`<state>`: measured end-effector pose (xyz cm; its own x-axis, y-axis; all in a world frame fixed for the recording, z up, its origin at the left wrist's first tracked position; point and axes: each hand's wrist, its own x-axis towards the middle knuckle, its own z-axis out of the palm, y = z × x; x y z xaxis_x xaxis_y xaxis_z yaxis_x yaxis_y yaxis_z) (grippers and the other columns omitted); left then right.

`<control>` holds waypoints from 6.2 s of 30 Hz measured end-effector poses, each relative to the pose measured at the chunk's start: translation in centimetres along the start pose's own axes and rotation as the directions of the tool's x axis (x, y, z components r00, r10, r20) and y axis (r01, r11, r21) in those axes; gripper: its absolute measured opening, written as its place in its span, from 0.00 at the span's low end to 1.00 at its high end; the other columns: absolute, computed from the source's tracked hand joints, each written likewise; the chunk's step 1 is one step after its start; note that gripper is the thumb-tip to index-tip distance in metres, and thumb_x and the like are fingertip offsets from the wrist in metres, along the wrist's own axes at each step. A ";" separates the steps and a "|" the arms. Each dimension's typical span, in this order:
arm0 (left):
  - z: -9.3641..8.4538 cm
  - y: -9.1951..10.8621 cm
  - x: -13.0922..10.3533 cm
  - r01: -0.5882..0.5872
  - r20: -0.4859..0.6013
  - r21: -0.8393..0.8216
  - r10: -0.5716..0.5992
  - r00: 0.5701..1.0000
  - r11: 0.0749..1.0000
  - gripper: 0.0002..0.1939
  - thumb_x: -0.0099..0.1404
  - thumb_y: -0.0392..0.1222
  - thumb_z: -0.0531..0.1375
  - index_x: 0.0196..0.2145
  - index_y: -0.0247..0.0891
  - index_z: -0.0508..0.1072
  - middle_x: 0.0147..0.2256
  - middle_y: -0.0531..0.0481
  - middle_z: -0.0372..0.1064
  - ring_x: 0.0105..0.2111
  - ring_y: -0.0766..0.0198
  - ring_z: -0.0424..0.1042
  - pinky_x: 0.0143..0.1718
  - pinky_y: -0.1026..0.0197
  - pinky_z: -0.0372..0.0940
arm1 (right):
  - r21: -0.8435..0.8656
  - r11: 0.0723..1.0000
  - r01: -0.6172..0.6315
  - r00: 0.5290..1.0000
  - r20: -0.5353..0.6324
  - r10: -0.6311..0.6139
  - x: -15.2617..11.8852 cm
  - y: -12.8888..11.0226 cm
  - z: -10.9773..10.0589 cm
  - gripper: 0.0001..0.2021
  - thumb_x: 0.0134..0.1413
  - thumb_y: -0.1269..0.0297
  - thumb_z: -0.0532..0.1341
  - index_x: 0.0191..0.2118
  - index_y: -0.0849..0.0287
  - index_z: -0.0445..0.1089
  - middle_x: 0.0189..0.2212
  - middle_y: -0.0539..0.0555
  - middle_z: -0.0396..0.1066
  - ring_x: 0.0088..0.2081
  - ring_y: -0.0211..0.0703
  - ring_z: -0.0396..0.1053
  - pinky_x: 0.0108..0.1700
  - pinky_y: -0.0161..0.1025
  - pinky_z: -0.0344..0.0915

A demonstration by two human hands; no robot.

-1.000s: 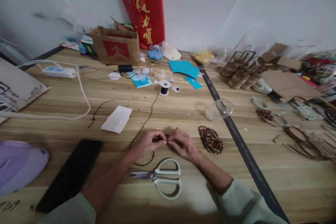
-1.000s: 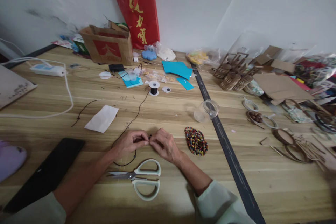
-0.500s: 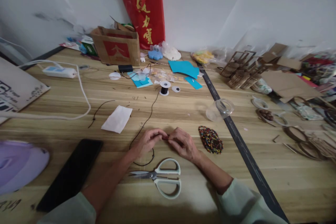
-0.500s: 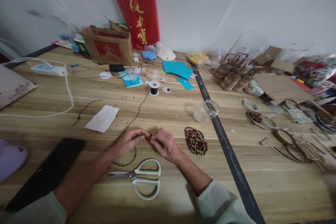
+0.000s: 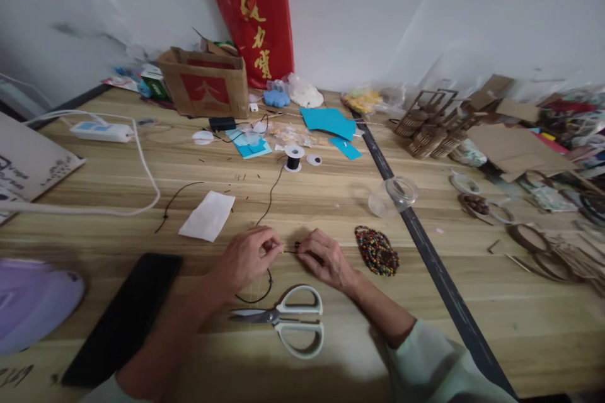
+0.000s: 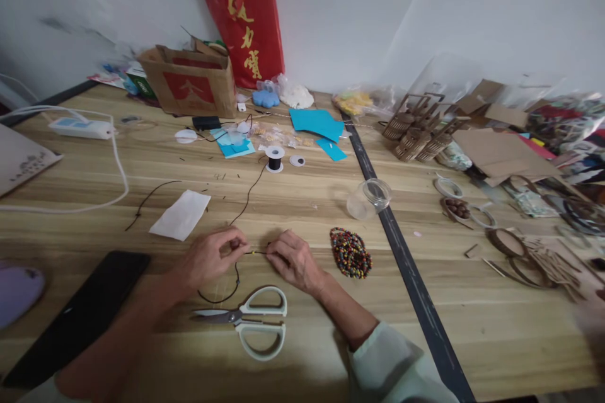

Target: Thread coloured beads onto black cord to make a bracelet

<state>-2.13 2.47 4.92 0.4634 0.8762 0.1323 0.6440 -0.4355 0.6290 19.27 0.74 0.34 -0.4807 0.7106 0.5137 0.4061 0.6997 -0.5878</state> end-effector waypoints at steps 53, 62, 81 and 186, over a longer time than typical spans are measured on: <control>2.0 1.3 0.5 0.188 0.238 -0.350 -0.107 0.965 0.918 0.12 0.58 0.33 0.56 0.39 0.35 0.76 0.39 0.45 0.78 0.37 0.60 0.75 0.41 0.62 0.68 | 0.051 0.998 0.045 0.998 -0.052 -0.042 -0.1 -0.4 -0.5 0.05 0.62 0.68 0.55 0.36 0.59 0.66 0.29 0.55 0.68 0.33 0.42 0.64 0.34 0.39 0.64; 3.6 0.5 0.5 0.134 0.112 -0.468 -0.092 0.989 0.874 0.04 0.55 0.36 0.59 0.26 0.35 0.75 0.26 0.49 0.75 0.28 0.64 0.72 0.32 0.64 0.65 | 0.014 0.999 0.041 0.997 -0.064 -0.040 -0.2 -0.3 -0.2 0.07 0.63 0.64 0.55 0.34 0.59 0.66 0.28 0.54 0.68 0.32 0.42 0.64 0.35 0.39 0.63; 3.7 -1.2 0.7 0.188 0.085 -0.650 -0.175 0.981 0.736 0.09 0.54 0.43 0.60 0.25 0.34 0.70 0.24 0.51 0.69 0.27 0.65 0.67 0.30 0.64 0.62 | -0.171 0.976 0.135 0.980 0.168 -0.106 -0.1 -3.2 -1.4 0.07 0.62 0.65 0.55 0.42 0.61 0.65 0.35 0.58 0.70 0.37 0.45 0.64 0.39 0.41 0.65; 3.4 -1.5 0.7 0.227 0.134 -0.640 -0.184 0.974 0.734 0.07 0.54 0.43 0.60 0.25 0.35 0.70 0.24 0.53 0.68 0.25 0.67 0.65 0.29 0.65 0.62 | -0.544 0.685 -0.485 0.859 -0.153 0.488 -11.4 -2.7 -8.2 0.17 0.62 0.62 0.54 0.56 0.53 0.62 0.49 0.59 0.66 0.50 0.53 0.66 0.50 0.52 0.67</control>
<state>-0.68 3.08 1.43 0.4147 0.9055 -0.0897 0.1881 0.0111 0.9821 30.04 -8.63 1.22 -0.0964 0.9634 0.2500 0.9339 0.1744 -0.3121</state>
